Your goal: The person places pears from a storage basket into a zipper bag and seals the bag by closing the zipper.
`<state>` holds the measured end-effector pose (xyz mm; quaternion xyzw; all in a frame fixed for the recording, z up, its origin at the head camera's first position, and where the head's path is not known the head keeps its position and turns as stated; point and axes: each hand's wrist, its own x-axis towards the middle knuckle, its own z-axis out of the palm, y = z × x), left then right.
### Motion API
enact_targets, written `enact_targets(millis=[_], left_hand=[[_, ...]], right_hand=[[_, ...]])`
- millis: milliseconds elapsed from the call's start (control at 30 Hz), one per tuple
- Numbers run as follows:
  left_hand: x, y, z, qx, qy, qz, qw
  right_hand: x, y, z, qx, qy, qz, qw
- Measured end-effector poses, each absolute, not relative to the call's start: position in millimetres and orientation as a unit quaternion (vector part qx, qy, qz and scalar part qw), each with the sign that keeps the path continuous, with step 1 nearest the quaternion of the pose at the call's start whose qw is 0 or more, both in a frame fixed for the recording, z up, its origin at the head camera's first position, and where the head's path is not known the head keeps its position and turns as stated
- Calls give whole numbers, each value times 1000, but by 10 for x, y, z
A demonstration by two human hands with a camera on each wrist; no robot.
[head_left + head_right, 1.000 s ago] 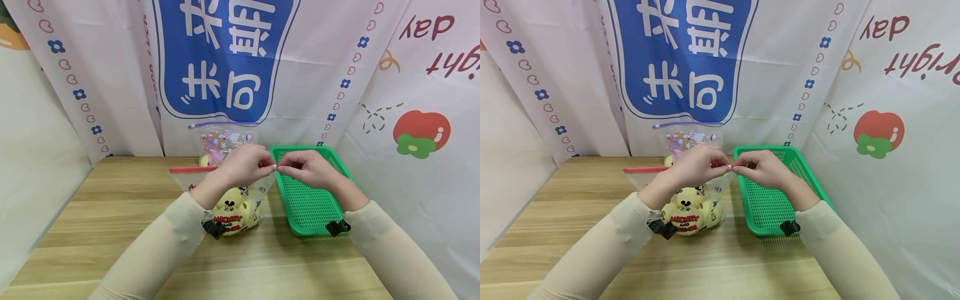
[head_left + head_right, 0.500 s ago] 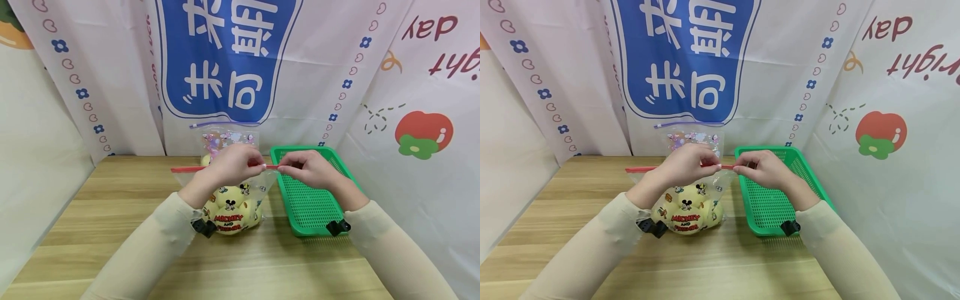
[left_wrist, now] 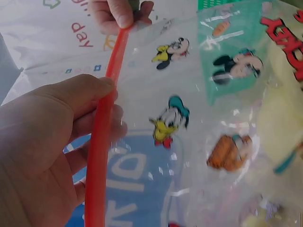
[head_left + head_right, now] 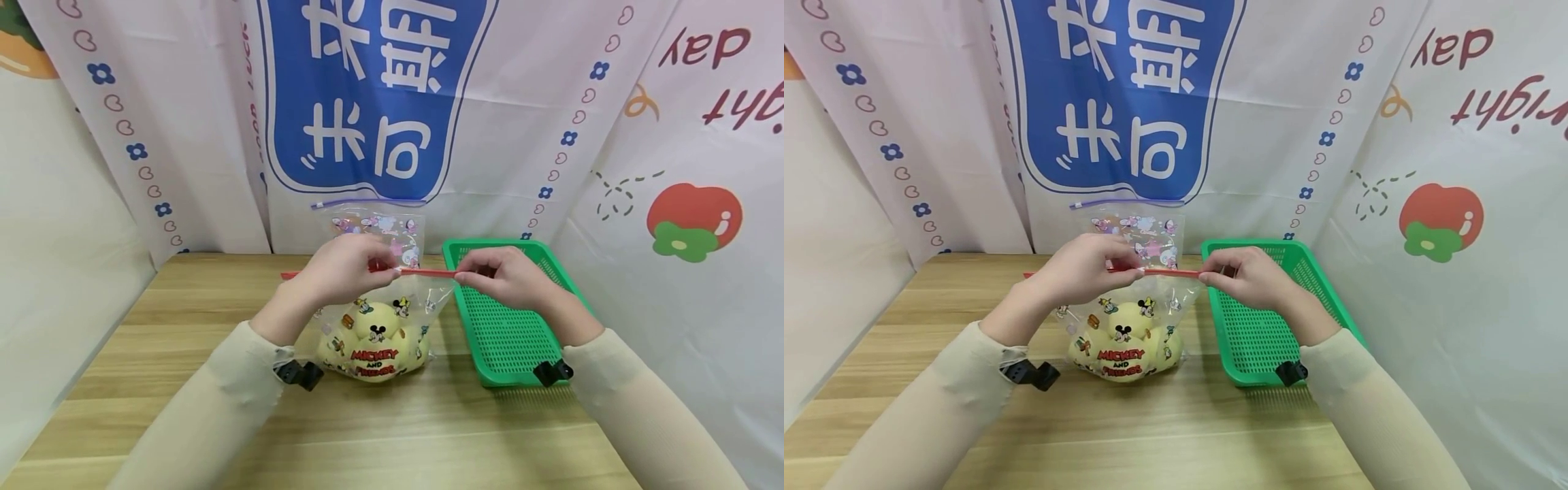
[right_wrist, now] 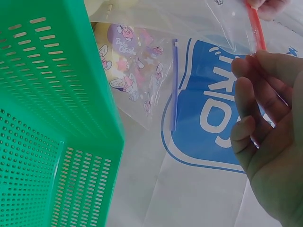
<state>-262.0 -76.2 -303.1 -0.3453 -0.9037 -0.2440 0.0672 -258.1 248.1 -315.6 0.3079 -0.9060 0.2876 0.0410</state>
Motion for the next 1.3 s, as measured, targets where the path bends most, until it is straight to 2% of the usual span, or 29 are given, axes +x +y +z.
enact_targets(millis=[733,1300], left_hand=[[-2559,-1677,-3085,-285,-912,-284,77],[-2481,-2063,-3094,-262,-916,-290,96]], right_hand=[[-2600,2516,-3187,292,-915,274,41],[-2616,2532,-3198,278,-918,281,36]])
